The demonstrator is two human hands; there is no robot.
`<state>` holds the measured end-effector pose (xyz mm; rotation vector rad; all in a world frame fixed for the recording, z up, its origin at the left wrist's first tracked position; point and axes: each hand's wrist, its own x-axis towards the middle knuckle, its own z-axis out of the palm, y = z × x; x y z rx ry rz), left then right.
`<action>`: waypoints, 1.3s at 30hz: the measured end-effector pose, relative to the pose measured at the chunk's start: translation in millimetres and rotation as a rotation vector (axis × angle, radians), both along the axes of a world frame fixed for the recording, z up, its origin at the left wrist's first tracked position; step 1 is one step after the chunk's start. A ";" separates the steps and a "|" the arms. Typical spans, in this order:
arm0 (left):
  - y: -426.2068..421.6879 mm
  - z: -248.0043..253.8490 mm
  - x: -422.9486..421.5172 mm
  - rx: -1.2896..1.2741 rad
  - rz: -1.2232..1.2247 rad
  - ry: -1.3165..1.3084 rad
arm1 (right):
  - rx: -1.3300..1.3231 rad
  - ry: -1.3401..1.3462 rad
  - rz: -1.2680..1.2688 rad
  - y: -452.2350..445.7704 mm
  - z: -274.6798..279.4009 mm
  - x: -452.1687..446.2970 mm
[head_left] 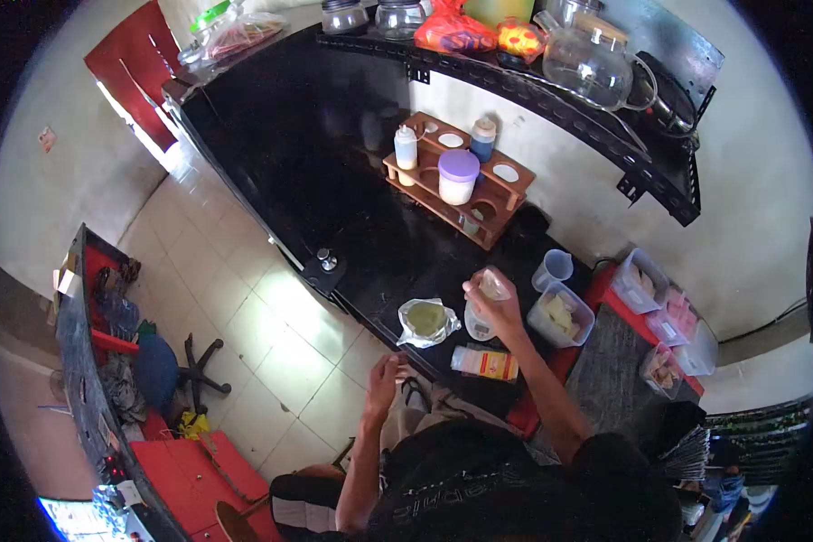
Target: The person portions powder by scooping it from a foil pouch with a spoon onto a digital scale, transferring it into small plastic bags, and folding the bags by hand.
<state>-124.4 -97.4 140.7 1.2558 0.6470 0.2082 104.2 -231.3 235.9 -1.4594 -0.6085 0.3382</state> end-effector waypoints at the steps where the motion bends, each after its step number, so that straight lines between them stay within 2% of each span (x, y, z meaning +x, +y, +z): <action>1: 2.2 -2.8 0.1 0.000 0.004 -0.012 | 0.089 0.120 -0.008 -0.7 -8.1 1.7; 4: 3.5 -9.4 -6.6 0.004 0.021 0.021 | -0.062 0.149 -0.068 -11.0 -8.4 9.3; 5: 5.4 -7.8 -8.5 -0.010 0.020 0.070 | -0.007 0.199 -0.057 -12.6 -13.3 10.9; 7: 7.7 -22.2 -12.9 0.005 0.046 0.003 | 0.055 0.168 -0.047 -15.1 -45.6 28.6; 9: 7.0 -16.2 -14.5 -0.006 0.042 0.018 | -0.015 0.232 -0.102 -18.7 -60.7 37.3; 11: 7.5 -19.6 -14.8 -0.001 0.056 0.036 | -0.148 0.250 -0.006 -27.5 -88.9 56.1; 15: 7.2 -15.1 -16.4 0.004 0.044 0.009 | -0.133 0.335 0.100 -39.8 -137.4 67.0; 17: 8.2 -16.3 -17.8 0.005 0.043 0.027 | -0.167 0.028 0.197 -47.5 -155.6 72.6; 21: 7.9 -24.7 -21.0 0.000 0.057 0.034 | -0.362 0.057 0.136 -54.3 -186.7 91.2; 22: 7.6 -27.5 -21.5 -0.009 0.057 0.034 | -0.395 -0.060 0.084 -55.0 -192.2 96.8; 23: 6.7 -27.4 -21.8 -0.018 0.056 0.035 | -0.427 -0.177 0.030 -54.9 -194.9 100.4; 24: 5.8 -27.2 -22.3 -0.019 0.054 0.037 | -0.429 -0.175 0.029 -54.2 -197.6 103.6; 26: 3.3 -27.6 -24.9 -0.020 0.044 0.030 | -0.165 0.118 -0.126 -54.3 -203.8 107.7; 30: 2.1 -31.5 -24.0 -0.042 0.035 0.054 | -0.246 0.110 -0.054 -63.6 -200.9 110.1; 33: -0.2 -34.8 -25.0 -0.040 0.035 0.071 | -0.327 0.113 -0.145 -70.1 -195.5 102.4; 35: 1.3 -35.6 -25.0 -0.025 0.047 0.061 | -0.381 -0.250 -0.240 -73.9 -190.7 101.4; 39: 5.1 -41.2 -30.1 -0.023 0.050 0.074 | -0.336 -0.199 -0.377 -76.9 -152.8 77.8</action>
